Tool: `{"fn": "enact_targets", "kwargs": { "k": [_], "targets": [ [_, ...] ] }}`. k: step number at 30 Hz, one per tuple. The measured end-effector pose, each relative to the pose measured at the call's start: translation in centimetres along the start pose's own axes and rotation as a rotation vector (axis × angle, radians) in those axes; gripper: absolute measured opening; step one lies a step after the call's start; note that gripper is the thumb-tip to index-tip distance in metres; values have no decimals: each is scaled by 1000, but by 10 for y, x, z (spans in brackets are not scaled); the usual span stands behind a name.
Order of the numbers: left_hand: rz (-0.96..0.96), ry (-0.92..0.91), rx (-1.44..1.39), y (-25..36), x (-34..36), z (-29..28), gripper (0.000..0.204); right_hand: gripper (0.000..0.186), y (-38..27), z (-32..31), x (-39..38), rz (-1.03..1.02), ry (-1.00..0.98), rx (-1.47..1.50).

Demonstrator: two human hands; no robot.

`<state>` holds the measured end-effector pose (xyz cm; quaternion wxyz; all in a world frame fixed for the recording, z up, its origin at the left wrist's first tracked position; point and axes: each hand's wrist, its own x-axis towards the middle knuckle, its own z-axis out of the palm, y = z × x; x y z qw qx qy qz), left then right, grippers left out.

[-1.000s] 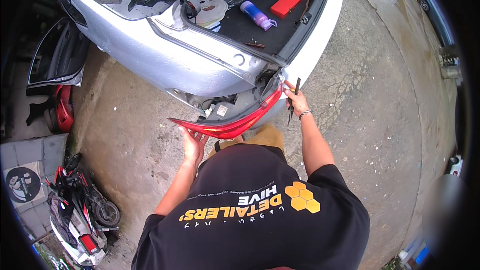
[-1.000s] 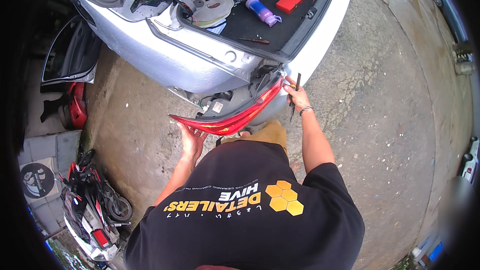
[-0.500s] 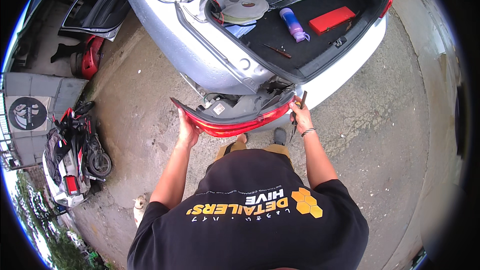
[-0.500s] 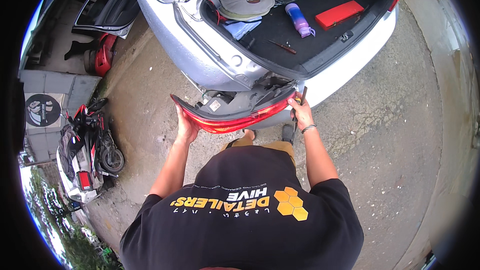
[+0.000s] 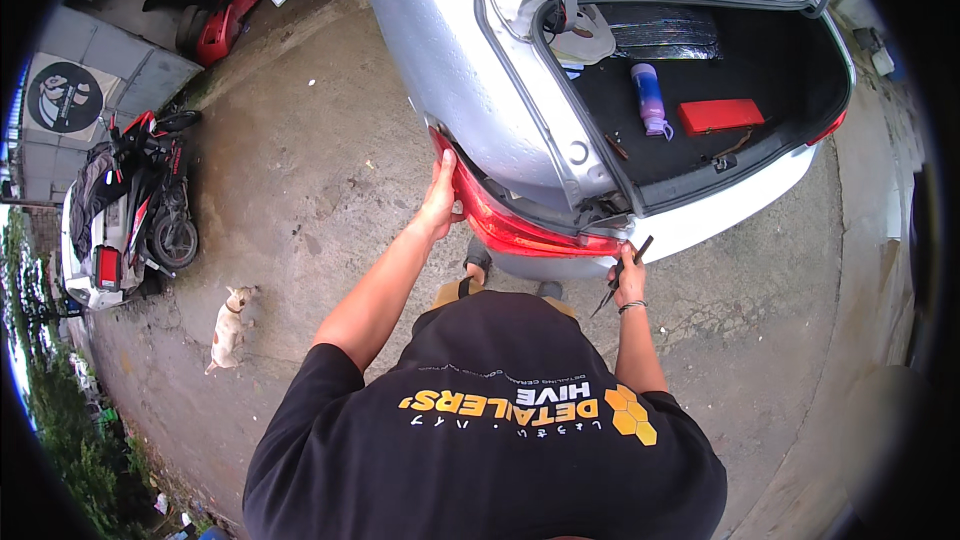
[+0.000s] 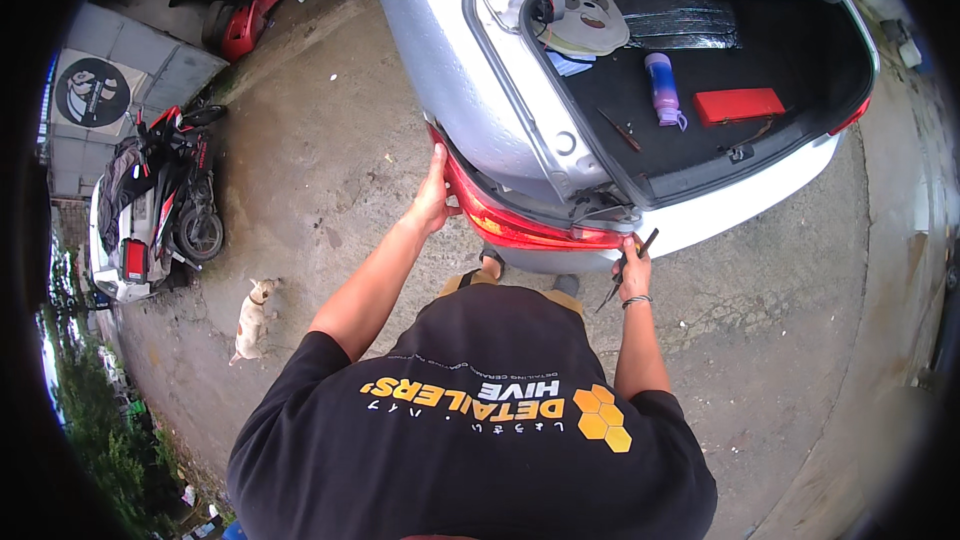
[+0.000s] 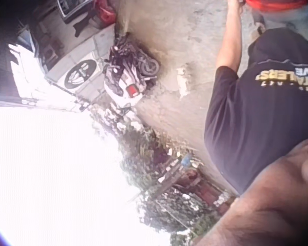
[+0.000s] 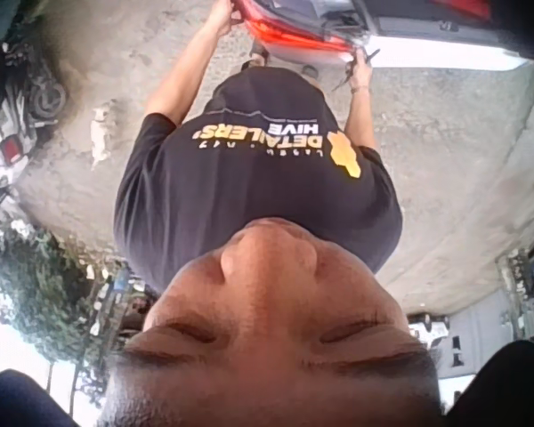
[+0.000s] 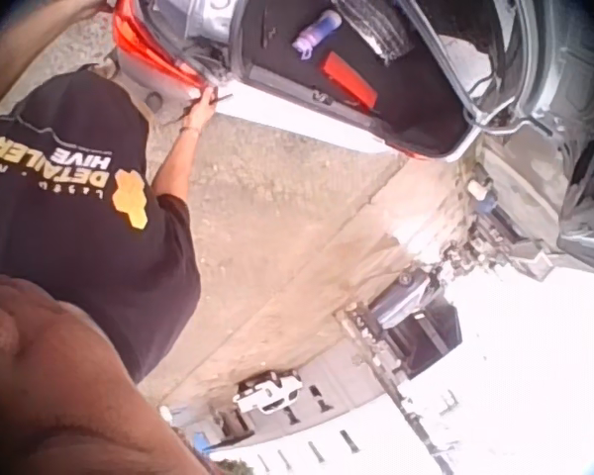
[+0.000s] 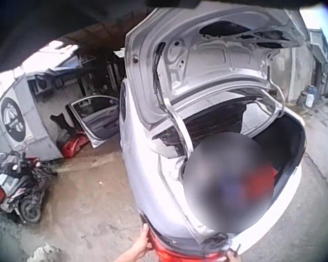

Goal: The person walks from a garage to the rear of a silver car, holding a screwdriver and a metal file. They use the file on a small metal part, then use the screwdriver to remove a bulb from the taillight assembly. Finally, they reattach the red taillight cover to the car.

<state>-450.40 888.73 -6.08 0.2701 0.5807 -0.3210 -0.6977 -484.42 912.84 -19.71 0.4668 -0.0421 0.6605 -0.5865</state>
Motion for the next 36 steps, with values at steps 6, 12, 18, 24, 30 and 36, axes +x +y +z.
{"fn": "enact_targets", "kwargs": {
  "k": [6,12,18,24,30,36],
  "targets": [
    [-6,-39,-31,15,3,12,104,73,-1,3,3,-79,-49,5],
    [-23,-32,-86,16,3,19,102,74,-4,6,2,-102,-46,-46],
    [-65,-1,-76,20,-4,22,104,82,2,7,5,-97,-49,21],
    [69,-28,-235,14,14,19,99,88,-4,9,10,-162,-95,-163],
    [150,-65,-332,18,10,22,89,89,-17,17,0,-120,-72,-254],
    [210,-21,-156,-18,-8,7,93,85,-18,18,9,-143,-29,-329]
  ]
}}
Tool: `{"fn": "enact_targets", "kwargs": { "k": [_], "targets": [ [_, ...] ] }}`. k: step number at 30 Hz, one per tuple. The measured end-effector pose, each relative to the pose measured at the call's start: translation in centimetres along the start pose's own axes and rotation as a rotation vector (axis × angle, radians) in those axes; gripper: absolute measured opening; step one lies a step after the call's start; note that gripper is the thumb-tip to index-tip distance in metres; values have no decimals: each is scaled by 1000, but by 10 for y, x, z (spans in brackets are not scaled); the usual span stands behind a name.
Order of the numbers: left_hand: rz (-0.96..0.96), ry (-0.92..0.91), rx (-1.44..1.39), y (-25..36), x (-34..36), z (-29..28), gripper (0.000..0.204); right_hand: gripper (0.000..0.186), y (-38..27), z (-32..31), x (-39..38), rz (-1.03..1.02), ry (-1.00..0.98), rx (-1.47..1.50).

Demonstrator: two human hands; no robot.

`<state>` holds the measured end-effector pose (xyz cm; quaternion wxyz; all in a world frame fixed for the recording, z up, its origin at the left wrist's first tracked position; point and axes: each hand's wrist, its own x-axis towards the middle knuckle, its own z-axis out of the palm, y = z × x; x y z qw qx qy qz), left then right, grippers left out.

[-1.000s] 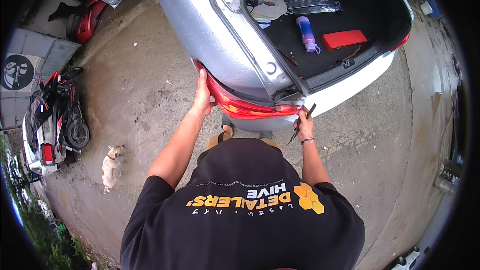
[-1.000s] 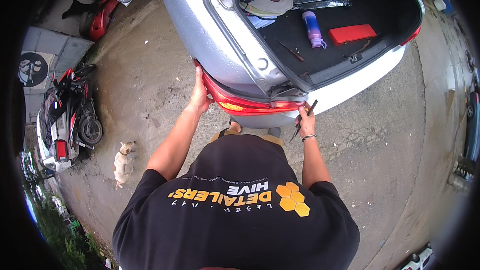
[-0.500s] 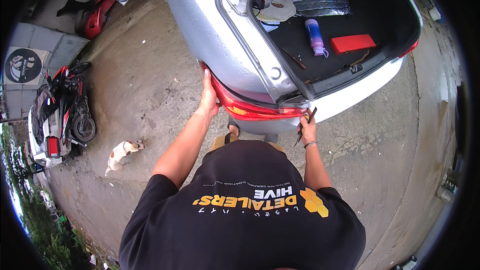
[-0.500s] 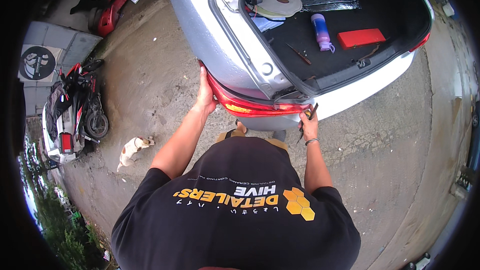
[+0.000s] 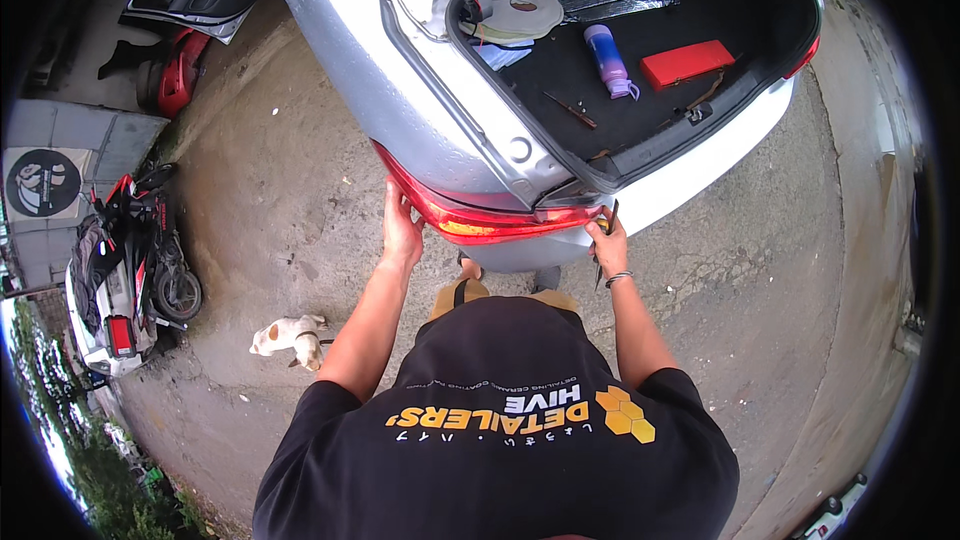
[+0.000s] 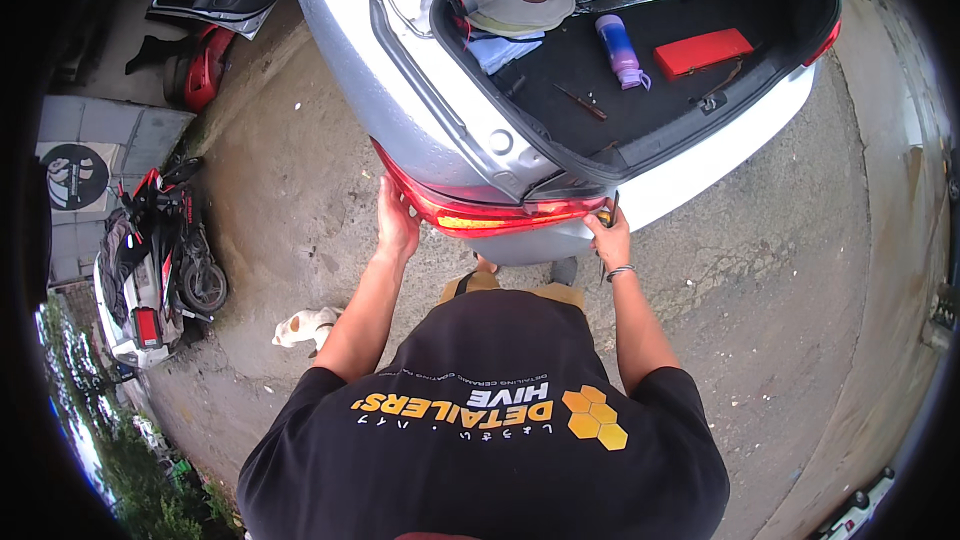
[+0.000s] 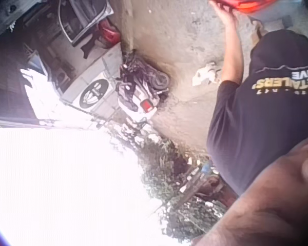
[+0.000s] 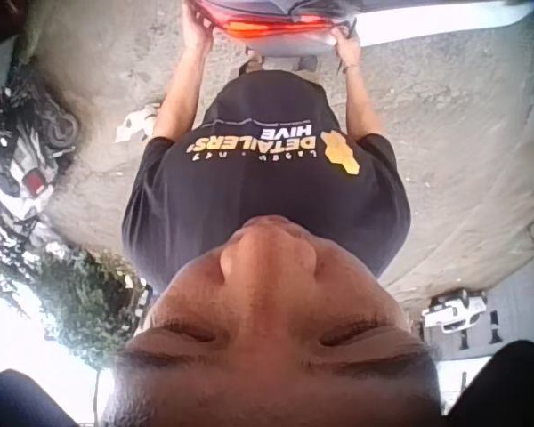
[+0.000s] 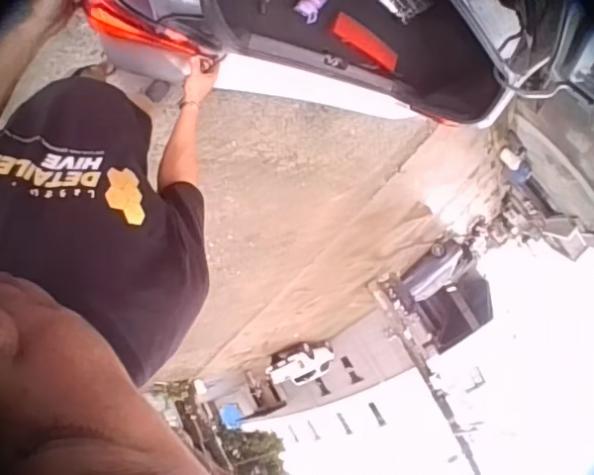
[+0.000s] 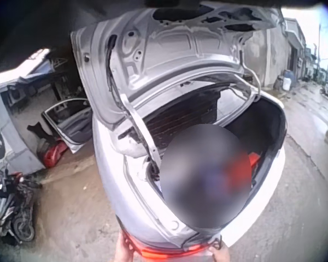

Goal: The person walks from a garage to the rear of a silver car, holding a screwdriver and a metal file. They use the file on a small metal part, then use the screwdriver to remove a bulb from the taillight assembly. Finally, they reattach the red taillight cover to the car.

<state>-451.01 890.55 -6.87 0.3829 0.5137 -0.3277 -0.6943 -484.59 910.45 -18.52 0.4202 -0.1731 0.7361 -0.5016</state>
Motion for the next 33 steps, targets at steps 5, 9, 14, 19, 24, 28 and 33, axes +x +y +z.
{"fn": "enact_targets", "kwargs": {
  "k": [5,9,14,19,24,28,33],
  "targets": [
    [374,-175,651,-36,-26,-8,168,88,-3,4,-10,-29,30,87],
    [478,-170,761,-52,-17,-5,171,83,-14,9,-18,-90,45,157],
    [467,-196,786,-40,-27,2,169,83,-21,0,-16,-88,14,126],
    [586,-183,917,-45,-17,-7,165,75,-26,-6,-13,-261,44,-104],
    [530,-50,843,-36,-48,18,157,56,-50,-3,-20,-531,16,-202],
    [498,46,953,-36,-51,38,159,49,-71,-8,-17,-562,-59,-299],
    [605,-19,972,-27,-52,26,161,54,-73,-10,-10,-649,-150,-341]
  ]
}}
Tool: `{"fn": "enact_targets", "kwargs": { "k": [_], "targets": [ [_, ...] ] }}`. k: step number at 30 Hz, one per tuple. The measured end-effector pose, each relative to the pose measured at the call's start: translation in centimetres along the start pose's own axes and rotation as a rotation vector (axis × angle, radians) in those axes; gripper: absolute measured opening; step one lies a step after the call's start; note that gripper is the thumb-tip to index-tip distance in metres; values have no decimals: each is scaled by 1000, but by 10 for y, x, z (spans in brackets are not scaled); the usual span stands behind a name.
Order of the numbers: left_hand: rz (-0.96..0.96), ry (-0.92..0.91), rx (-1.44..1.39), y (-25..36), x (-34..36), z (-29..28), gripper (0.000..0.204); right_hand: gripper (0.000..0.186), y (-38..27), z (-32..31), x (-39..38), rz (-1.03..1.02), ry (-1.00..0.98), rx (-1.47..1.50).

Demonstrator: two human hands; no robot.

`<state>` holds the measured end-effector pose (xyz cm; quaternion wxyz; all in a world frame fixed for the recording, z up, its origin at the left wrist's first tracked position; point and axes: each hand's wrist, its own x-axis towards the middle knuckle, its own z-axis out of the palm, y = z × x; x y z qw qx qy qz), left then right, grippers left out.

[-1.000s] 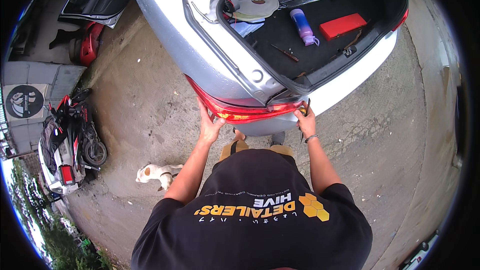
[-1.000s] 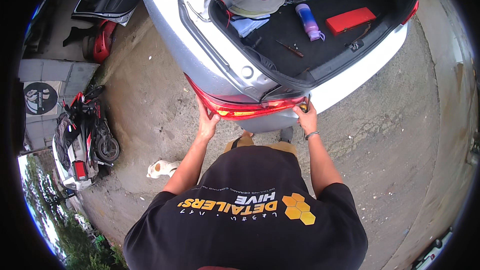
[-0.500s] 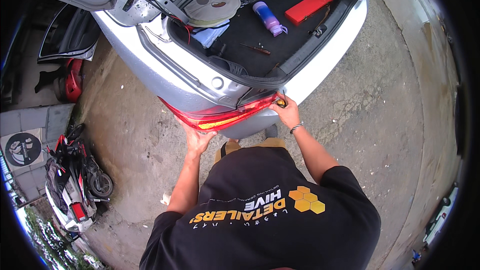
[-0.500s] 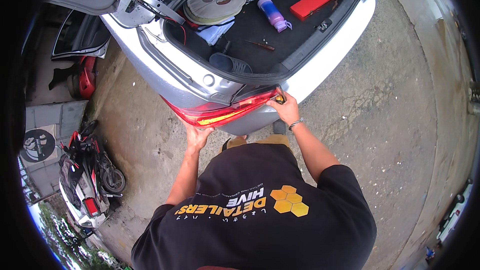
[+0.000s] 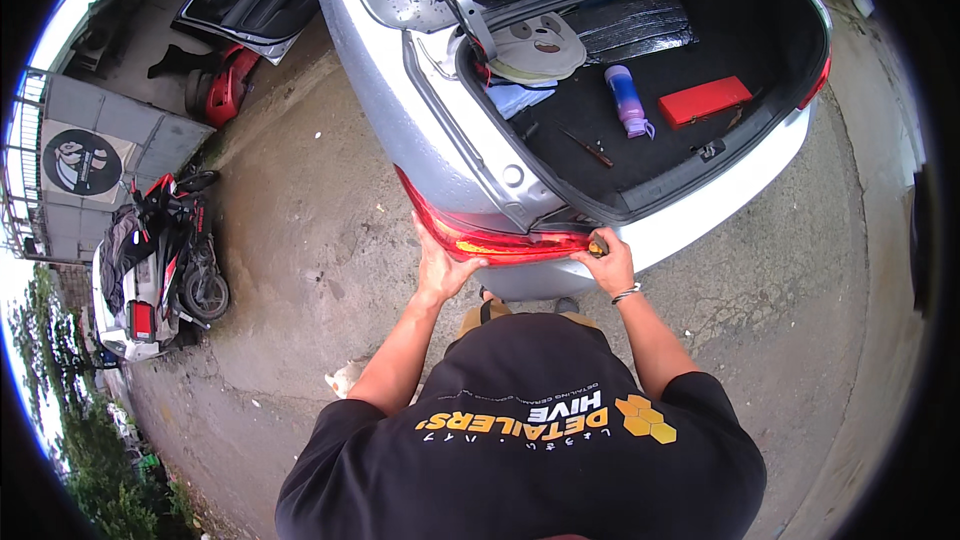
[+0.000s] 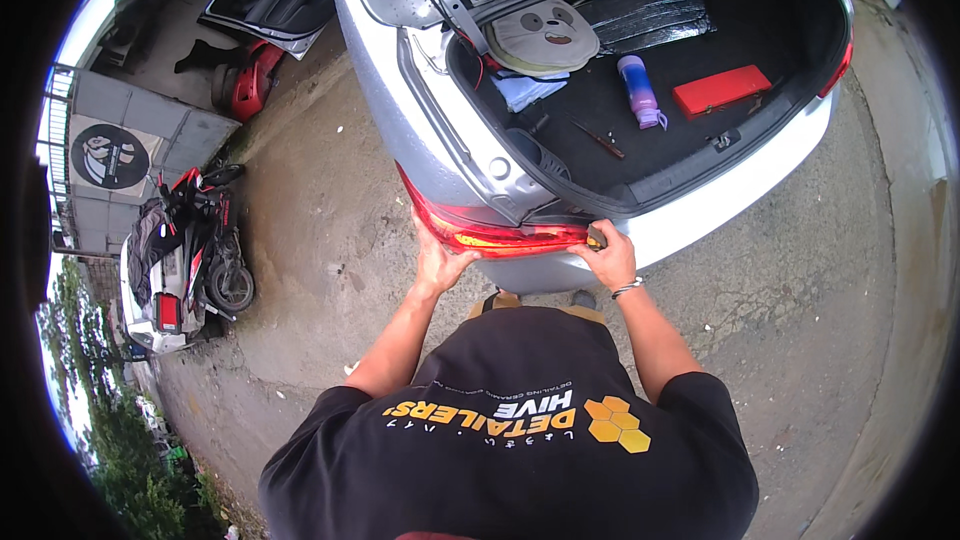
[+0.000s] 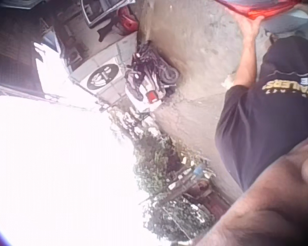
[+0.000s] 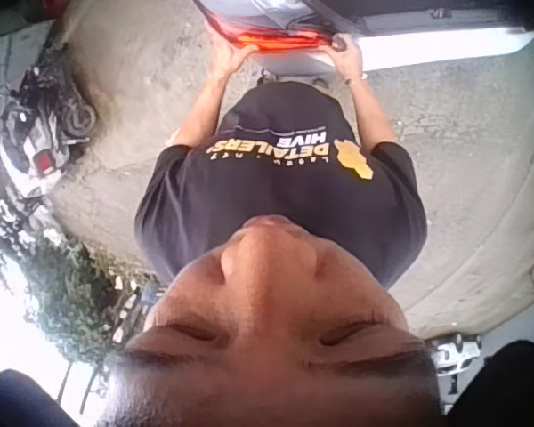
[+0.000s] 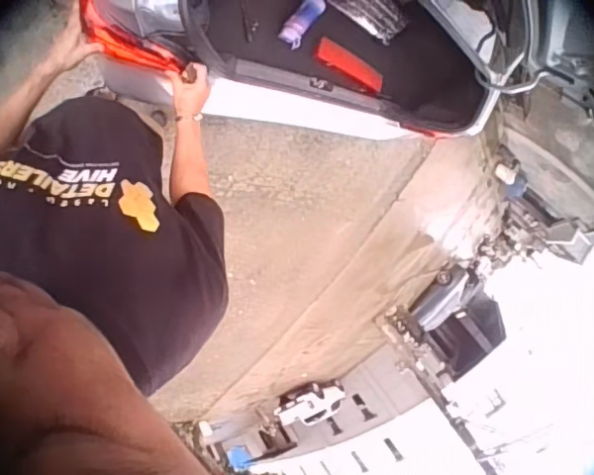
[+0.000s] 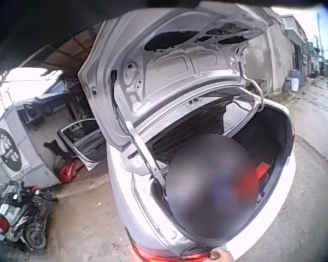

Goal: The person walks from a garage to the rear of a silver car, holding a screwdriver and a metal file. They use the file on a small metal part, then use the screwdriver to remove a bulb from the taillight assembly. Finally, they reattach the red taillight cover to the car.

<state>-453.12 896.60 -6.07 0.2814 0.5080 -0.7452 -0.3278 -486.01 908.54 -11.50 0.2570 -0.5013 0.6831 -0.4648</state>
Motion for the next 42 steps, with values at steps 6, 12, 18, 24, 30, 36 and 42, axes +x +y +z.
{"fn": "enact_targets", "kwargs": {
  "k": [6,12,18,24,30,36,42],
  "targets": [
    [-102,48,139,1,-4,9,154,58,-21,0,-7,200,35,47],
    [-164,242,-41,9,-36,54,148,62,0,7,-12,249,56,74],
    [-161,215,7,2,-31,59,154,65,-11,2,-7,202,-8,-77],
    [-240,166,29,17,-29,52,154,68,-21,2,-14,231,52,-133],
    [-35,215,-40,19,-36,24,123,67,-15,-51,-28,806,-239,33],
    [346,338,92,111,44,-29,104,28,17,-142,49,862,-83,618],
    [107,240,297,153,128,-3,94,35,65,-133,220,762,-435,112]
  ]
}}
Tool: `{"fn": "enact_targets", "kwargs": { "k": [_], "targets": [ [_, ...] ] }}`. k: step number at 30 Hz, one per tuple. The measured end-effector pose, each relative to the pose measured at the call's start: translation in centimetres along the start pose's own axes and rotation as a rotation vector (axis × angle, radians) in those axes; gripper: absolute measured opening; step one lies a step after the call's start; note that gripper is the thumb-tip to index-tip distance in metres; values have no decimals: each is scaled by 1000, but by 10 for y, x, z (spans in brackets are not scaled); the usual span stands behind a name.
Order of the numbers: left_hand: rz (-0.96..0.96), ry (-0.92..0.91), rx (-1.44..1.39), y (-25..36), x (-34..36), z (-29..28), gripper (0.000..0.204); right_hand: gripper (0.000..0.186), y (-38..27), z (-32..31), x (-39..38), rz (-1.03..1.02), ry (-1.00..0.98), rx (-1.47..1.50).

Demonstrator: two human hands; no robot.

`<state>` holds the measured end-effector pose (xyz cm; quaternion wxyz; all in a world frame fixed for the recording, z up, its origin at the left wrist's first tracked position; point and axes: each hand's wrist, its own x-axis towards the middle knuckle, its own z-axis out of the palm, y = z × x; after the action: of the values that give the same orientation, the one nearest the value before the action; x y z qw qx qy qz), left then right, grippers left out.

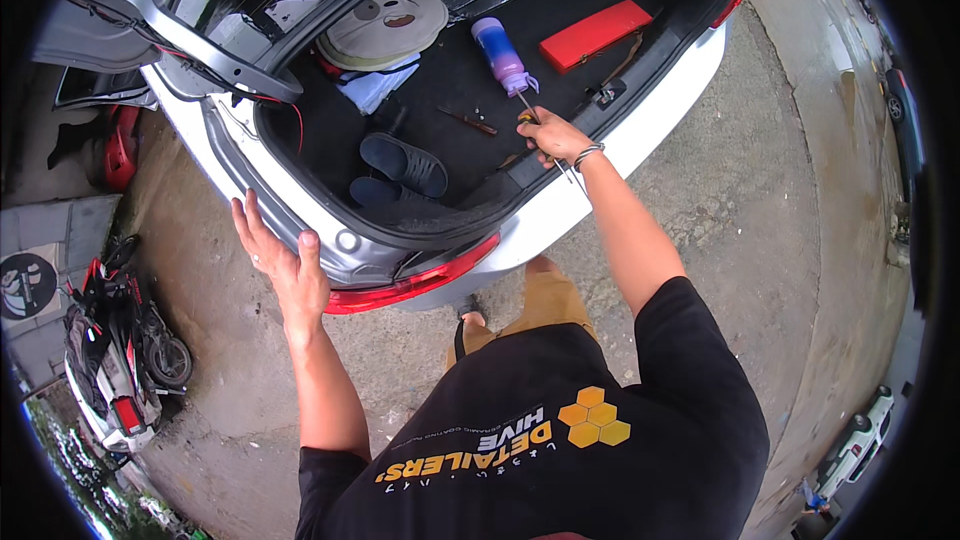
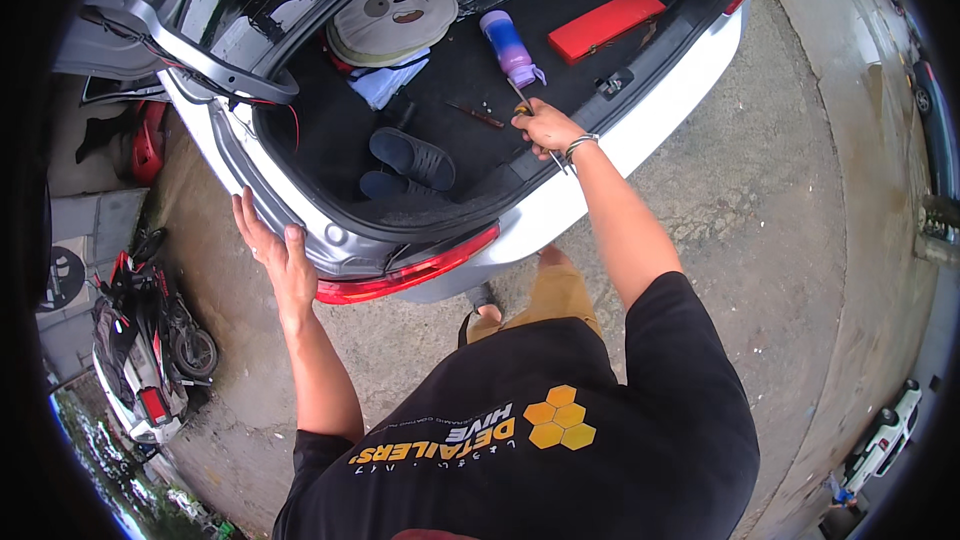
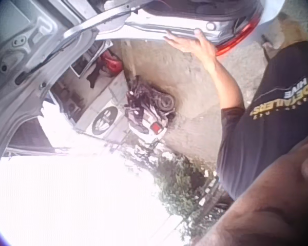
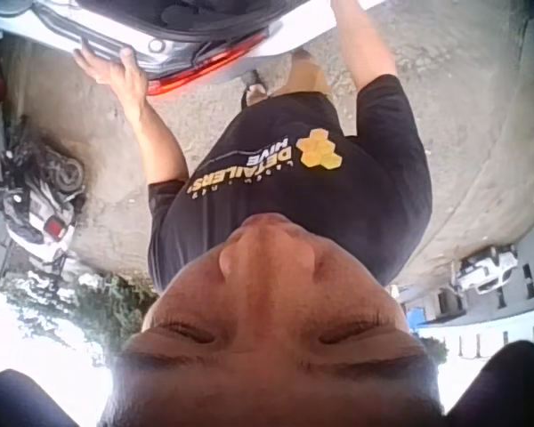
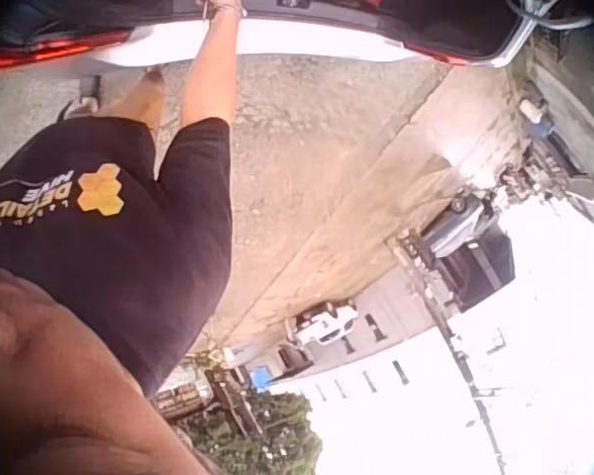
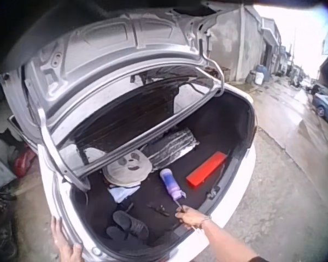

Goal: The person walks from a garage to the rear of a silver car, holding a screwdriver and a metal file. They use the file on a small metal part, then use the screwdriver to remove a bulb from the taillight assembly. Finally, they reattach the red taillight cover to the car.

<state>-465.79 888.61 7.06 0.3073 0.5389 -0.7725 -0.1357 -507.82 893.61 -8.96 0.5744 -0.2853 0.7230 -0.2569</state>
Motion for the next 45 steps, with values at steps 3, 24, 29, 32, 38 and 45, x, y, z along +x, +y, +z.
{"fn": "enact_targets", "kwargs": {
  "k": [3,24,29,32,38,45],
  "targets": [
    [69,44,19,5,10,13,91,36,10,-2,112,73,-4,-199],
    [-222,-36,228,21,22,27,77,35,71,76,308,-261,107,-968],
    [-210,-38,234,23,23,28,75,36,74,76,331,-279,68,-1011],
    [-205,-32,237,25,24,29,72,33,79,76,333,-324,24,-1021],
    [-233,-48,236,22,24,25,78,23,83,58,325,-186,-117,-388],
    [-246,-46,220,23,20,24,79,18,54,40,254,331,-636,998]
  ]
}}
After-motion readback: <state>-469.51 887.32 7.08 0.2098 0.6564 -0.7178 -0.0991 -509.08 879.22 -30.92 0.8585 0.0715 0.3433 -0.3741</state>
